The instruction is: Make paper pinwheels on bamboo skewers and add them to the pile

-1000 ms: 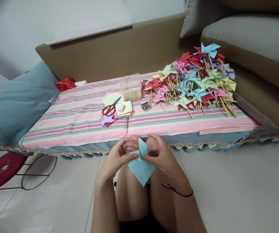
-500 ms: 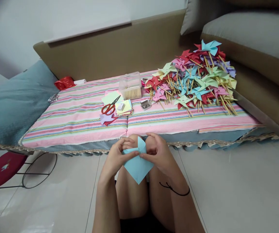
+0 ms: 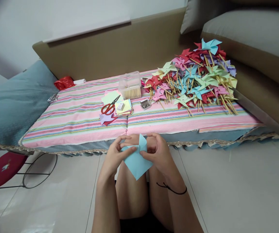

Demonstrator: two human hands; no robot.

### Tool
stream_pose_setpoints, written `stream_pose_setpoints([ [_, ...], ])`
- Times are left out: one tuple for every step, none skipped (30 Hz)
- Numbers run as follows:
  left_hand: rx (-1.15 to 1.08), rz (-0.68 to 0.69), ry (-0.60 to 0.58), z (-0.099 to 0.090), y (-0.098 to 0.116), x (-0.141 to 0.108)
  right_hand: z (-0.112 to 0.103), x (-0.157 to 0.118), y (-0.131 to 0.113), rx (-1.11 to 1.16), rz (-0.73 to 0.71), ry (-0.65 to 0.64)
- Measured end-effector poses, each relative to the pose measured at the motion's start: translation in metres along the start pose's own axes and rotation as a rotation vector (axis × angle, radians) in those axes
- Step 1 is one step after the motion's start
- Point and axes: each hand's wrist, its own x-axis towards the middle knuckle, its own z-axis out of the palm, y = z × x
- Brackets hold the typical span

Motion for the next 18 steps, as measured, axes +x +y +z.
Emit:
stream_pose_setpoints([
  [-0.072, -0.005, 0.044, 0.000, 0.001, 0.000, 0.001, 0.001, 0.000, 0.057, 0.027, 0.001],
  [-0.142, -0.013, 0.084, 0.001, 0.001, 0.001, 0.001, 0.001, 0.000, 0.115, 0.046, 0.010],
  [-0.204, -0.024, 0.109, 0.001, 0.002, 0.001, 0.002, 0.002, 0.000, 0.158, 0.050, 0.030],
  [-0.255, -0.037, 0.109, 0.002, 0.002, 0.002, 0.002, 0.003, 0.000, 0.191, 0.045, 0.059],
  [-0.288, -0.049, 0.089, 0.003, 0.001, 0.002, 0.002, 0.003, 0.000, 0.212, 0.042, 0.079],
  [-0.302, -0.055, 0.062, 0.004, 0.000, 0.002, 0.003, 0.004, 0.001, 0.228, 0.043, 0.093],
  [-0.297, -0.053, 0.040, 0.007, -0.001, 0.003, 0.003, 0.004, 0.001, 0.238, 0.046, 0.104],
  [-0.274, -0.043, 0.035, 0.009, -0.003, 0.004, 0.003, 0.004, 0.001, 0.242, 0.049, 0.109],
  [-0.238, -0.027, 0.052, 0.012, -0.005, 0.004, 0.004, 0.004, 0.002, 0.241, 0.050, 0.110],
  [-0.196, -0.009, 0.083, 0.015, -0.007, 0.005, 0.005, 0.004, 0.003, 0.235, 0.049, 0.108],
  [-0.155, 0.009, 0.122, 0.018, -0.010, 0.007, 0.005, 0.004, 0.003, 0.225, 0.047, 0.106],
  [-0.122, 0.024, 0.157, 0.020, -0.012, 0.008, 0.006, 0.004, 0.004, 0.211, 0.046, 0.103],
  [-0.100, 0.035, 0.183, 0.021, -0.014, 0.009, 0.006, 0.004, 0.004, 0.198, 0.045, 0.100],
  [-0.089, 0.043, 0.199, 0.021, -0.015, 0.010, 0.007, 0.004, 0.005, 0.189, 0.044, 0.101],
  [-0.086, 0.046, 0.205, 0.021, -0.017, 0.012, 0.007, 0.004, 0.005, 0.183, 0.044, 0.101],
  [-0.088, 0.047, 0.207, 0.021, -0.018, 0.012, 0.007, 0.004, 0.006, 0.181, 0.044, 0.098],
  [-0.092, 0.047, 0.206, 0.020, -0.019, 0.013, 0.007, 0.004, 0.006, 0.181, 0.044, 0.092],
  [-0.097, 0.048, 0.204, 0.019, -0.020, 0.014, 0.007, 0.004, 0.006, 0.179, 0.044, 0.083],
])
